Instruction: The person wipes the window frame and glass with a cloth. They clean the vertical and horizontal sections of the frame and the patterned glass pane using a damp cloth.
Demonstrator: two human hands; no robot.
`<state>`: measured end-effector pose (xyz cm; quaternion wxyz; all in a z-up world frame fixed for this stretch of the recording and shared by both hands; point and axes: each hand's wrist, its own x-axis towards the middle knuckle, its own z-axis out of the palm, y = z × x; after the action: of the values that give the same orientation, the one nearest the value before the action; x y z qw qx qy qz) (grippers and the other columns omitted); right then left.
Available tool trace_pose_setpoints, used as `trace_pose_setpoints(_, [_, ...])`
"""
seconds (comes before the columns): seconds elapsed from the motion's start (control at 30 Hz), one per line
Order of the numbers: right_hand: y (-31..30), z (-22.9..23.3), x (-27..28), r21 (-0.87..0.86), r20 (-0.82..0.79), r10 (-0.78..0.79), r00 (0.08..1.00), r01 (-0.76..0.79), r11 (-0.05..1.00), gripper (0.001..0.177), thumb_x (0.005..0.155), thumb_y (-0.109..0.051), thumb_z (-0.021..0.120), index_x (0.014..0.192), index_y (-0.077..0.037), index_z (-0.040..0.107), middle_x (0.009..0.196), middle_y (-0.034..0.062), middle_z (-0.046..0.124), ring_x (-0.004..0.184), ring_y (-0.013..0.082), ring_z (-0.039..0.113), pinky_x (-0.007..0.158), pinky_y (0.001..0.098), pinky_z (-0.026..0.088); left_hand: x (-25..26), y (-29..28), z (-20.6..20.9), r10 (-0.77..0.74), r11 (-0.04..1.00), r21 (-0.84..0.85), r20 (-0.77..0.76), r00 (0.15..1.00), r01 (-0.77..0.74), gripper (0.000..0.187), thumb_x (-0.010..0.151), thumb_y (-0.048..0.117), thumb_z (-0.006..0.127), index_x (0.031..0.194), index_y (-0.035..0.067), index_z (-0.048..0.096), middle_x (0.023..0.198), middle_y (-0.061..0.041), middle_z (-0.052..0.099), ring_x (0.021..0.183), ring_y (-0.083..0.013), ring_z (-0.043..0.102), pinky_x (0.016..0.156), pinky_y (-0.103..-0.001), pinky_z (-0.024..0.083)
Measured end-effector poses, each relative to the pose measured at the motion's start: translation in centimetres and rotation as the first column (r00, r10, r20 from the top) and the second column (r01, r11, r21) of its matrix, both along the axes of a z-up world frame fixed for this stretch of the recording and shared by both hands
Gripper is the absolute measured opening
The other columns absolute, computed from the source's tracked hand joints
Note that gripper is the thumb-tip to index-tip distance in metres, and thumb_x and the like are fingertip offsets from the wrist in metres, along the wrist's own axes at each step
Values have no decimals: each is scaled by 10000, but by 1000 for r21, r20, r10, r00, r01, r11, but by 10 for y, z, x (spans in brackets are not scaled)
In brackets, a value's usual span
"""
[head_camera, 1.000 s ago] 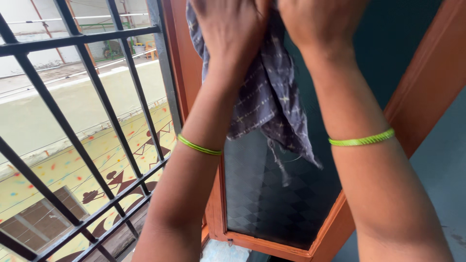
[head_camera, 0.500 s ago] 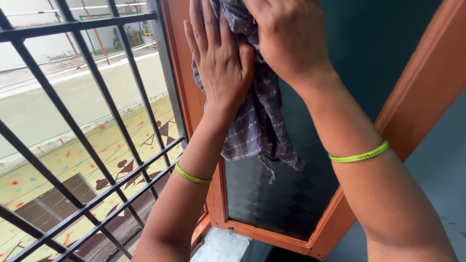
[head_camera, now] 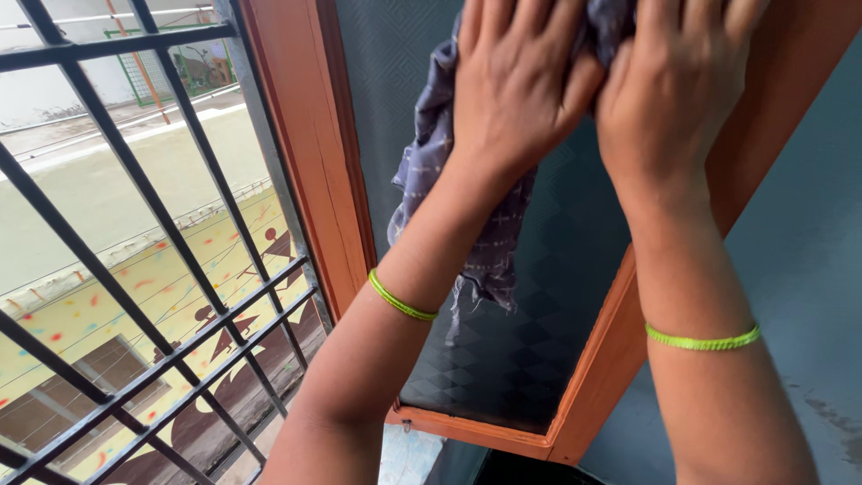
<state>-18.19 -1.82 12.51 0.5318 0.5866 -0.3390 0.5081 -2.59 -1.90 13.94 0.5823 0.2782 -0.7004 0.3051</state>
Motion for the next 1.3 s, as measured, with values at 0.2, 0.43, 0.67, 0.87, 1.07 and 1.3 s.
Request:
trace_pose_setpoints(0.2, [9, -69, 9, 98, 104, 46, 993, -56, 994, 457, 1113, -150, 435, 1489, 87, 538, 1564, 260, 465, 1460, 459, 375, 1243, 534, 407, 1, 2, -62, -8, 1000, -18, 85, 996, 9, 549, 990, 375, 577, 1433, 52, 595, 1640, -146, 356, 1573, -339, 286, 1317, -514, 236])
trace_pose_setpoints(0.43, [16, -114, 40, 156, 241, 21, 970, -60, 986, 474, 1171, -189, 415, 1534, 88, 544, 1575, 258, 480, 1458, 480, 400, 1254, 576, 373, 14, 2, -118, 127, 991, 11, 148, 981, -130, 450, 1046, 300, 568, 1423, 58, 615, 1709, -112, 291, 1612, -289, 259, 1325, -500, 193])
trace_pose_setpoints(0.67, [6, -42, 90, 105, 125, 45, 991, -58, 993, 549, 1006, -35, 471, 1546, 64, 476, 1582, 250, 443, 1453, 467, 362, 1235, 542, 353, 57, -10, -66, 294, 955, 70, -58, 954, -290, 543, 1022, 300, 565, 1486, 18, 545, 1693, -152, 294, 1611, -288, 219, 1326, -599, 66])
trace_pose_setpoints(0.87, [-8, -6, 171, 248, 82, 22, 996, -42, 968, 457, 1037, -60, 565, 1488, 7, 544, 1489, 199, 519, 1411, 464, 404, 1206, 567, 379, 124, -11, -46, 537, 836, 217, -135, 833, -504, 586, 995, 317, 543, 1498, 21, 498, 1665, -176, 295, 1575, -381, 136, 1253, -687, -22])
trace_pose_setpoints(1.07, [-19, -38, 185, 168, 7, 249, 969, -246, 955, 445, 1066, -79, 629, 1505, -17, 588, 1537, 107, 565, 1434, 373, 434, 1209, 549, 386, 142, -17, -88, 534, 843, 186, -162, 830, -505, 621, 1080, 325, 476, 1599, -8, 404, 1718, -173, 248, 1626, -346, 107, 1318, -607, -6])
trace_pose_setpoints(1.3, [-7, -78, 158, 235, -158, 273, 949, -232, 944, 346, 1103, -130, 564, 1420, -61, 685, 1478, 80, 626, 1454, 308, 455, 1210, 535, 387, 126, -21, -144, 268, 963, 105, -283, 921, -248, 652, 1077, 279, 474, 1621, -34, 298, 1723, -227, 219, 1651, -377, 158, 1350, -486, 126])
